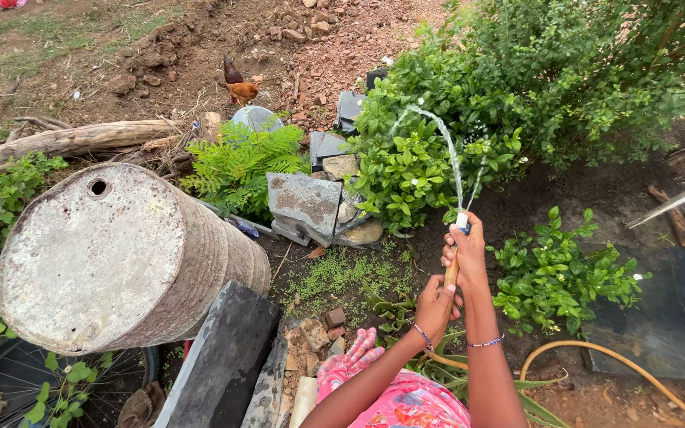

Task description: The person waters plants using a hose with a wooden handle, aiming the stream at various shrubs in an outdoor area.

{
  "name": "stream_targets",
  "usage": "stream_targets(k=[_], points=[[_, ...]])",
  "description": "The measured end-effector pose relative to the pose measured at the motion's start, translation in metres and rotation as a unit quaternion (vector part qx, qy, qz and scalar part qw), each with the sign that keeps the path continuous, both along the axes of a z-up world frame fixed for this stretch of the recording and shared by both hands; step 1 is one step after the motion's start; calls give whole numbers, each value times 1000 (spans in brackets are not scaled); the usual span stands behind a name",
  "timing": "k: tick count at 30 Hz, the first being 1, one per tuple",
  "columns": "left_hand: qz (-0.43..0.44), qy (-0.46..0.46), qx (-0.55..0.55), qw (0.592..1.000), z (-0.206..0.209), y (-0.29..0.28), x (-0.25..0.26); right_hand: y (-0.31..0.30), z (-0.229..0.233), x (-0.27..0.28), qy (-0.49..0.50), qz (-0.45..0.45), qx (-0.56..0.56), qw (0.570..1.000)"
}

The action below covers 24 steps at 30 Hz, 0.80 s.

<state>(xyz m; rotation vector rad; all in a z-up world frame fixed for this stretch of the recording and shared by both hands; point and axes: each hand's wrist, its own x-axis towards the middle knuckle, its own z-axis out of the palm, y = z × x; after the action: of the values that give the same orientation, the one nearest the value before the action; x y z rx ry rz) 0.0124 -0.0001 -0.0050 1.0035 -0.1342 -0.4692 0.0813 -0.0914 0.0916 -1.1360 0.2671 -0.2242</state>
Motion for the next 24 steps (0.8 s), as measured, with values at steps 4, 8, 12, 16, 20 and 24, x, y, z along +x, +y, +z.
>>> stream_targets(k=[4, 8, 12, 16, 20, 24], points=[[3, -2, 43, 999, 0, -4, 2, -5, 0, 1, -2, 6, -1, 1000], [18, -9, 40, 999, -7, -14, 2, -13, -8, 5, 8, 18, -3, 1000], [35, -18, 40, 998, -9, -19, 3, -22, -19, 9, -4, 21, -3, 1000], [38, -30, 35, 998, -4, -17, 3, -26, -25, 16, -17, 29, -15, 999], [49, -27, 45, 997, 1, -15, 5, -25, -26, 20, -4, 32, -7, 999], [60, -32, 56, 996, 2, -15, 4, -24, -27, 22, -15, 37, -14, 999]])
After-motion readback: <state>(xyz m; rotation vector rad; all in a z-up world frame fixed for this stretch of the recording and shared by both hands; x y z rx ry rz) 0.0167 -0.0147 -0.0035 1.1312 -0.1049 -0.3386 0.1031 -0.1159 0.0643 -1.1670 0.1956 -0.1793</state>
